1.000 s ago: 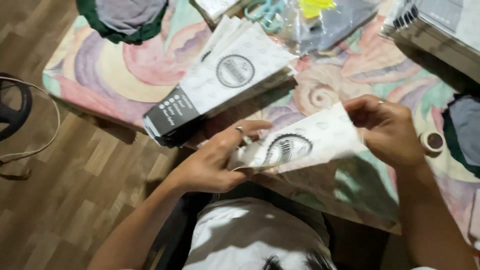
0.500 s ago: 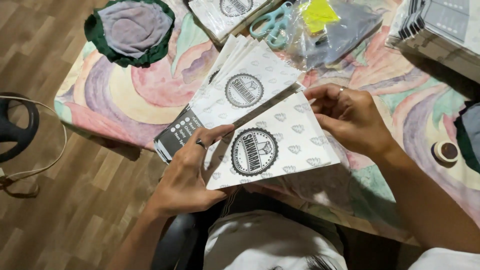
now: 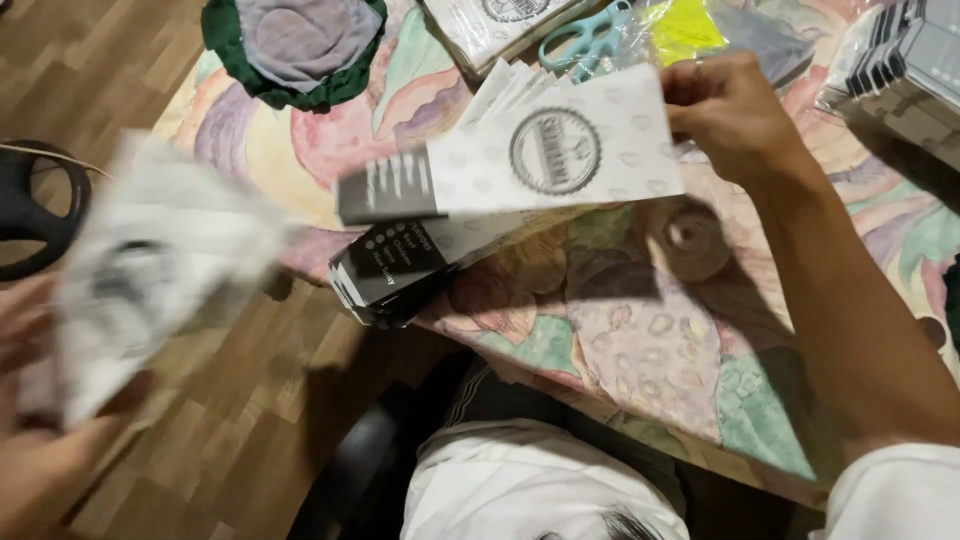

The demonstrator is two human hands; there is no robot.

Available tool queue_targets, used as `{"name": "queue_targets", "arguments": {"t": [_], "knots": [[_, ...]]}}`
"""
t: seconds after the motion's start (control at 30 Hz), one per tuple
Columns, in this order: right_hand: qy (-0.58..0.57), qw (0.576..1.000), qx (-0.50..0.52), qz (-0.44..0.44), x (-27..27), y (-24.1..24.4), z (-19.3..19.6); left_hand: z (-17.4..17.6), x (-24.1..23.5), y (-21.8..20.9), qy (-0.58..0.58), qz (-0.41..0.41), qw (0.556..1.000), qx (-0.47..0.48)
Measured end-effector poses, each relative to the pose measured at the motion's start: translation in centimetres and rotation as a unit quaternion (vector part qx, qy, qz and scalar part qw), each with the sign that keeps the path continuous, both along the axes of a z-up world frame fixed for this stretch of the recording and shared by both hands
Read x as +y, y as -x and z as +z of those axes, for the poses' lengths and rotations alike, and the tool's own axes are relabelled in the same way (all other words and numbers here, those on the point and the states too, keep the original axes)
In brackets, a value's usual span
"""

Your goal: Folding and stacking paper shawarma sleeves on a table.

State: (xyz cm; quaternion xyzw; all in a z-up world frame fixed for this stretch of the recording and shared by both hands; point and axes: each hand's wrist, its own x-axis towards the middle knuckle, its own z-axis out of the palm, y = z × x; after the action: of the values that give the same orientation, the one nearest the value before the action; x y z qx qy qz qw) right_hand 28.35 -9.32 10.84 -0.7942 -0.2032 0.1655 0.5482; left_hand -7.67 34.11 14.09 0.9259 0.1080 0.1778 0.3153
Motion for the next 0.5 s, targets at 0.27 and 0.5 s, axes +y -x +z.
{"name": "queue_targets", "arguments": {"t": [0.27,0.5], "knots": [[0.212,0.941,-0.261,-0.028,2.6,-1.4,-0.8,5.2,-2.7,-4.2,0.156,-0.021,0.984,0.082],[-0.107,0.979,-0.108,0.135,6.4,7.5,1.8,0.9,-7.2,-11.6,0.108,-0.276,0.955,0.003]]}}
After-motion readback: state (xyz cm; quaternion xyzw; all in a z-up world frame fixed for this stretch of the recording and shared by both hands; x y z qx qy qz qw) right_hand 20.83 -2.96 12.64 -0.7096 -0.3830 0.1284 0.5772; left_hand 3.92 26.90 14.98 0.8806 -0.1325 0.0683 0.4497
